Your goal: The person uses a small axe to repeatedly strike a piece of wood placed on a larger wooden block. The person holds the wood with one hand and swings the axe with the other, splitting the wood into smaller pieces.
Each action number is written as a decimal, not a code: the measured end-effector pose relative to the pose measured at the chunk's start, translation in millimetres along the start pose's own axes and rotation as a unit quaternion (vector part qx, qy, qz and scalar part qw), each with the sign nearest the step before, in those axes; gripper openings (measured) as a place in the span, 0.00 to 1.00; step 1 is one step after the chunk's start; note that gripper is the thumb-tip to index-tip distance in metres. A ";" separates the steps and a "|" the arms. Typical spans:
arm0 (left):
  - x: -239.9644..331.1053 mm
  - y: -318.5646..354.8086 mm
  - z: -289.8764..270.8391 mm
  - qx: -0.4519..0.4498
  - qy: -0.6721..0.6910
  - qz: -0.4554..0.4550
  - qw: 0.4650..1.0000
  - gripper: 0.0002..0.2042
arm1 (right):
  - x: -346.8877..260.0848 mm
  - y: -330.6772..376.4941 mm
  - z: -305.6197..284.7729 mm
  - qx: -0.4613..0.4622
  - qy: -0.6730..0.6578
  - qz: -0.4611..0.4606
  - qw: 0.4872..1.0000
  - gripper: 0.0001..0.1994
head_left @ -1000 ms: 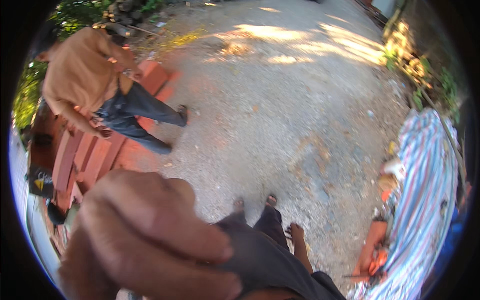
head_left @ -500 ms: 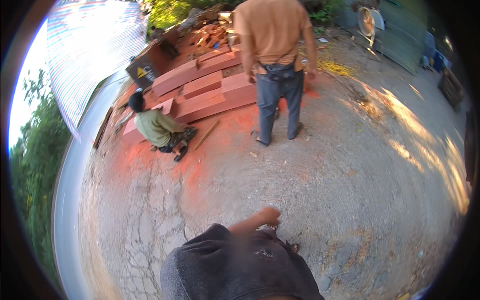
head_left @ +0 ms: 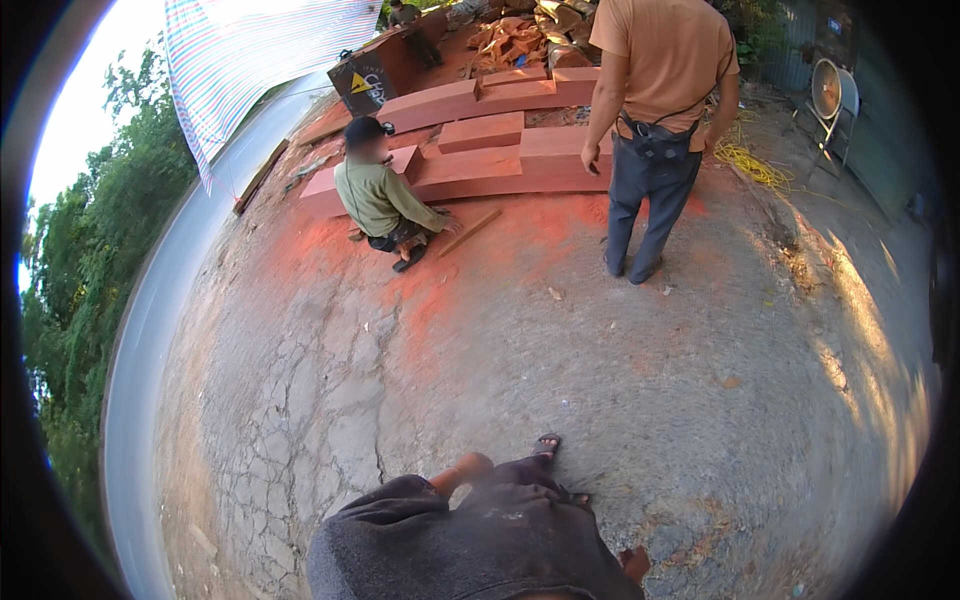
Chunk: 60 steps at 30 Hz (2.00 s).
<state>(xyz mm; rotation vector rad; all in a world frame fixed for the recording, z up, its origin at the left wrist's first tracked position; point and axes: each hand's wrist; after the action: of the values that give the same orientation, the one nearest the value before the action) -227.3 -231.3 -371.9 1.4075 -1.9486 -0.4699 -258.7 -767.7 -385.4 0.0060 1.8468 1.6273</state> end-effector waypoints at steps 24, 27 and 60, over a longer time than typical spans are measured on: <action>-43.3 -22.7 -42.0 0.075 0.587 -0.278 0.757 0.21 | -21.1 -45.5 93.3 -0.099 0.721 -0.177 0.663 0.18; -51.3 -19.7 -46.9 0.095 0.600 -0.288 0.740 0.21 | -35.5 -36.9 120.6 -0.136 0.207 -0.094 0.964 0.14; 7.9 -21.0 -53.8 0.127 0.635 -0.324 0.690 0.22 | -74.0 -117.5 91.5 -0.160 0.581 -0.200 0.772 0.21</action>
<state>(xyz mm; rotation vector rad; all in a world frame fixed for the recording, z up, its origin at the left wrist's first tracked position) -176.5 -240.8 -344.9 1.8047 -0.3465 0.4767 -109.3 -744.4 -454.6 -1.7770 2.0503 1.6941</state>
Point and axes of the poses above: each hand's wrist, its own y-axis away from the middle knuckle, its own z-axis out of the palm, x = y × z, and after that the axes turned 12 degrees about -x, right-handed
